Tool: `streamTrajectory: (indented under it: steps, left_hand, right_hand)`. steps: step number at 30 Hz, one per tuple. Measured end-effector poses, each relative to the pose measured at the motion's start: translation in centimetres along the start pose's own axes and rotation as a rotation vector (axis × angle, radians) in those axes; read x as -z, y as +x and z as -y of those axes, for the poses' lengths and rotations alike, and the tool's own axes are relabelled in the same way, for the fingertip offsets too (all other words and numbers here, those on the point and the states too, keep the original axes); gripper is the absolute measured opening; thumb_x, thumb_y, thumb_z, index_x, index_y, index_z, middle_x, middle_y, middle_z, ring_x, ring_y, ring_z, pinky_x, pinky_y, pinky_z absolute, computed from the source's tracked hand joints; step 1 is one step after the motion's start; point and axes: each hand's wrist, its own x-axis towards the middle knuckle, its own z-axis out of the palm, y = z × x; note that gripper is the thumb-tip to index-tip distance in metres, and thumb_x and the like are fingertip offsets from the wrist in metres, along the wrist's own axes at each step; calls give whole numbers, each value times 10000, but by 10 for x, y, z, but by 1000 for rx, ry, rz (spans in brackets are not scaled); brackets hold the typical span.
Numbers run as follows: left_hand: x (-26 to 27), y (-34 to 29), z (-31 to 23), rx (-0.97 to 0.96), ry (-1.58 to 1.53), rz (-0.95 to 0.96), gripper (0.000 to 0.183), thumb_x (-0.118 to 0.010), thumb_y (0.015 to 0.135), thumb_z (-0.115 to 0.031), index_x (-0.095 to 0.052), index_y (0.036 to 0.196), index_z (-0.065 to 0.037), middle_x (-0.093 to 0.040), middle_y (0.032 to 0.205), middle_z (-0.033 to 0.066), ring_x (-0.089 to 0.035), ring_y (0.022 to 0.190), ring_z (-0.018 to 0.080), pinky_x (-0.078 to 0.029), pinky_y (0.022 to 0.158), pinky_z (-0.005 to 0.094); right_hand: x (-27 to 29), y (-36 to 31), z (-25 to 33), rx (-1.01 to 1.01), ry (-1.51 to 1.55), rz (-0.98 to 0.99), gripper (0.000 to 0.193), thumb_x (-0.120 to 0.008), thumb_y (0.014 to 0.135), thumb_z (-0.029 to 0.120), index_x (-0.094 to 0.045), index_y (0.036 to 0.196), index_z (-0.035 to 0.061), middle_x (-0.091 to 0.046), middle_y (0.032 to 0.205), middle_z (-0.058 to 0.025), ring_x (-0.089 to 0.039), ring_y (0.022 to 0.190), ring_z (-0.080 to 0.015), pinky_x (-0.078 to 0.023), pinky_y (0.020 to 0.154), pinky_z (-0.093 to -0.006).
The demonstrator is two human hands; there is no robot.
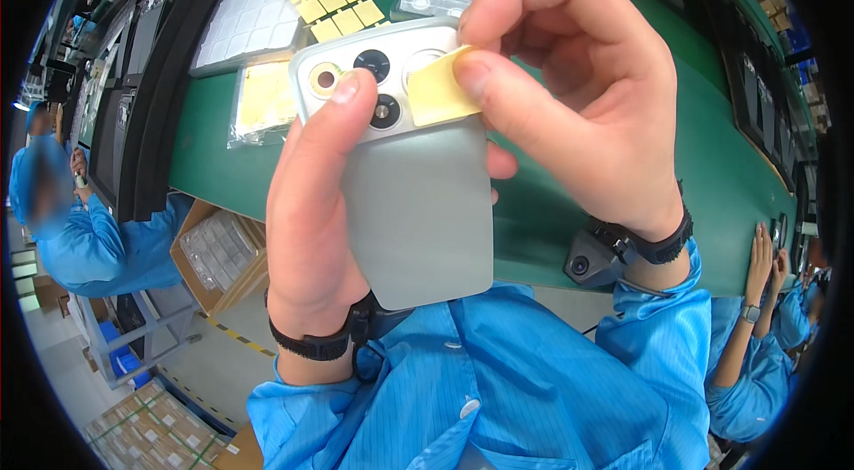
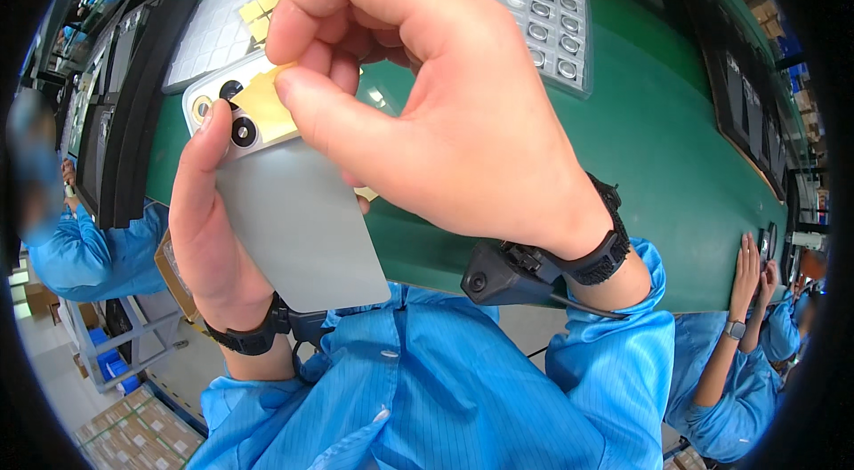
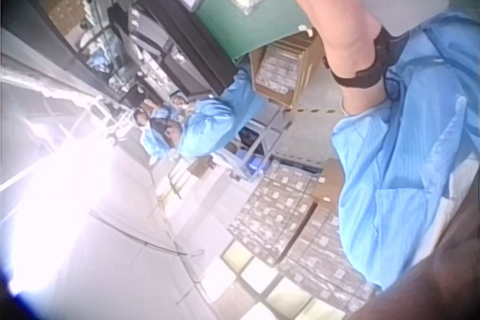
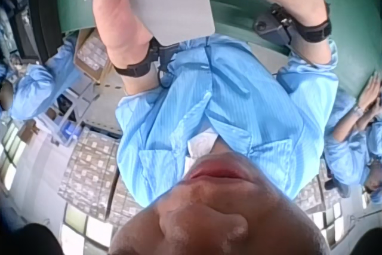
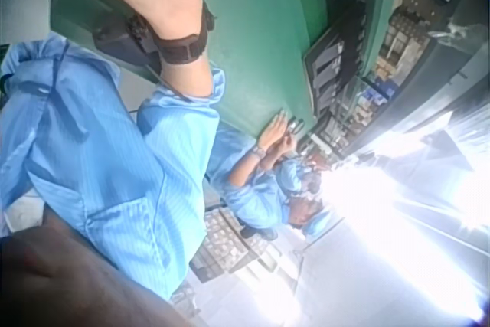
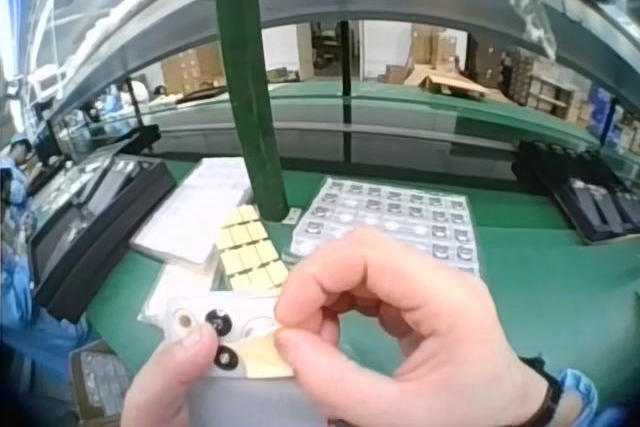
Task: Applying protective stickers or films to the camera lens area of smartphones on an assembly line.
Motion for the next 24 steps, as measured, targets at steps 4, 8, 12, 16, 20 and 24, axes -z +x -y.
streamTrajectory:
  steps: [4, 8, 12, 16, 20, 24]
  left_hand:
    - [0, 3, 0, 5, -39, -20, 407, -444, 978, -325, -507, 1237, -18, -647, 1077, 137, -678, 866, 252, -566, 709, 381]
    - [2, 4, 0, -23, -44, 18, 378, -448, 982, -297, -512, 1234, -23, -647, 1093, 130, -674, 900, 237, -558, 753, 364]
    - [5, 3, -1, -26, -160, 95, 352, -449, 987, -274, -516, 1232, -30, -647, 1106, 119, -673, 928, 220, -546, 794, 339]
    - [2, 3, 0, -35, -155, 71, 344, -449, 989, -264, -515, 1235, -34, -649, 1107, 115, -671, 940, 214, -546, 795, 332]
    - [4, 4, 0, -29, -157, 78, 343, -448, 990, -259, -510, 1241, -34, -650, 1102, 117, -671, 940, 213, -546, 798, 331]
    - [2, 2, 1, -23, -164, 23, 359, -451, 989, -270, -502, 1246, -25, -648, 1101, 131, -672, 936, 217, -549, 799, 335]
  right_hand:
    - [4, 3, -11, 58, 21, 42, 198, -630, 829, -52, -551, 1010, -36, -586, 945, -69, -572, 787, -96, -471, 545, -182]
    - [2, 5, -39, 319, 80, 41, 187, -631, 829, -52, -558, 1001, -35, -582, 949, -64, -572, 783, -94, -467, 535, -180]
    - [-15, -8, -5, -32, 74, -120, 183, -631, 827, -58, -559, 994, -39, -581, 955, -65, -572, 786, -94, -466, 535, -181]
    - [-11, -7, -14, 43, 79, -93, 190, -629, 826, -67, -558, 1000, -42, -583, 954, -67, -573, 791, -97, -466, 549, -183]
    - [-1, 4, -6, 221, -209, 85, 196, -627, 821, -76, -559, 1002, -42, -587, 955, -65, -577, 814, -103, -483, 630, -202]
    - [-1, 4, -7, 236, -218, 91, 202, -627, 815, -83, -557, 1000, -45, -590, 951, -66, -579, 831, -110, -489, 706, -225]
